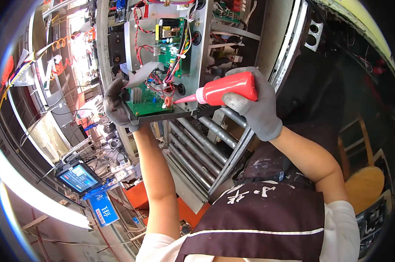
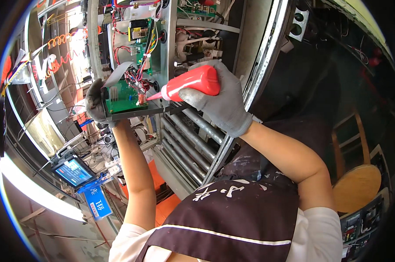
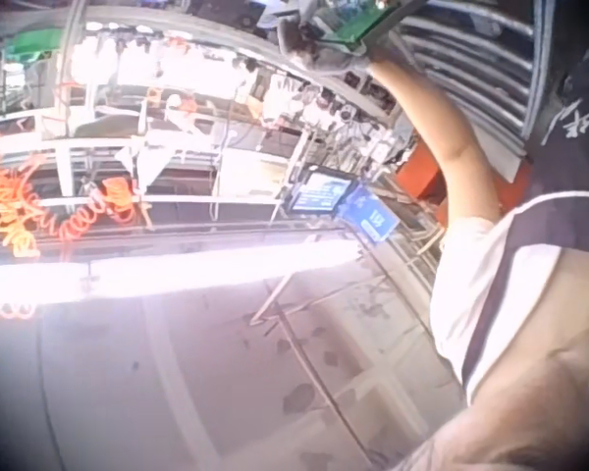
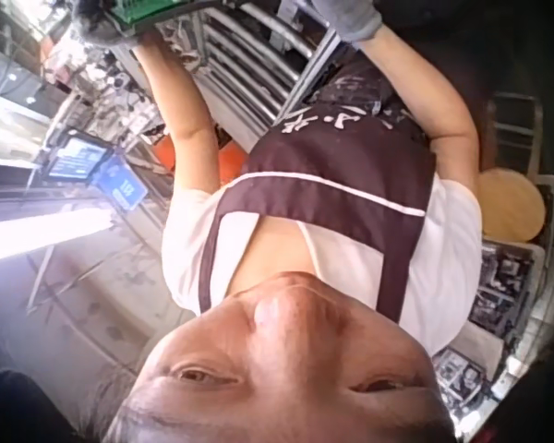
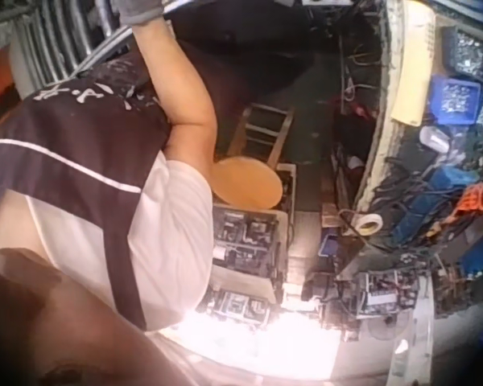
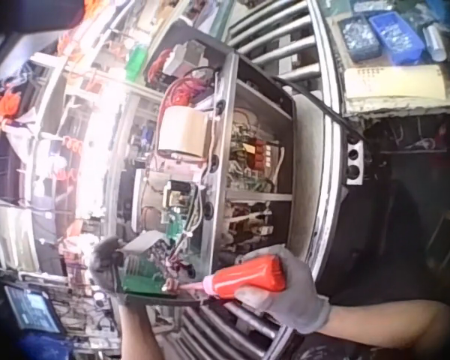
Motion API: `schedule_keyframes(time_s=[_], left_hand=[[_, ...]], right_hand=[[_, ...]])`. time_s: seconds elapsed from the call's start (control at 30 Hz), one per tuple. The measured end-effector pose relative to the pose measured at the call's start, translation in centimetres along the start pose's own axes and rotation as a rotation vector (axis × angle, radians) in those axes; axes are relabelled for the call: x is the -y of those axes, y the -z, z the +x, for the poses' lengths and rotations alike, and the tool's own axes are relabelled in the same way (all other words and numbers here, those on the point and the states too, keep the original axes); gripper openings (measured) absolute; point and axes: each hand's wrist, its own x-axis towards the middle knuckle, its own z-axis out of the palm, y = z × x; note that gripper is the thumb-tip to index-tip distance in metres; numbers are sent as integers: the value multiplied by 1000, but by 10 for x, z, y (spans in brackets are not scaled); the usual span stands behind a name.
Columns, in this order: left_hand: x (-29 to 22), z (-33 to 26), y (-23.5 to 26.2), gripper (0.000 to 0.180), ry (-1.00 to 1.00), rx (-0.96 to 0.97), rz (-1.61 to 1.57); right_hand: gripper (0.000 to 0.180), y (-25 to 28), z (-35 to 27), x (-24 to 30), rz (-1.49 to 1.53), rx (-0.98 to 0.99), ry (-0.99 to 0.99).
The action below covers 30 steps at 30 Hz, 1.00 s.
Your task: The person assembles an electronic device on a workbench, using a pneumatic screwdriver to fasten screws and a red squeeze bottle to apply adhesive to the circuit board. The person handles wires, a metal casing, and a circuit board while working in a factory setting.
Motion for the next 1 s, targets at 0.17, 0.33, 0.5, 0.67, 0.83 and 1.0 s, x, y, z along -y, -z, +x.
schedule_keyframes(time_s=[0.17, 0.33, 0.5, 0.67, 0.83, 1.0], left_hand=[[4, 2, 3, 54, -5, 50, -76], [0, 1, 5, 24, -13, 120, -236], [-5, -1, 1, 27, 10, 162, -363], [1, 0, -2, 54, -43, 2, 47], [4, 2, 0, 52, -45, 35, -20], [-7, -3, -9, 51, 53, -13, -120]], right_hand=[[40, -8, -4, -7, -32, 4, 58], [42, -4, -9, -6, -182, 58, 104], [40, -3, -11, -8, -127, -6, 87], [41, -5, -11, -10, -117, -9, 102], [40, -5, -12, -10, -104, -46, 101], [40, -6, -10, -14, -130, -31, 90]])
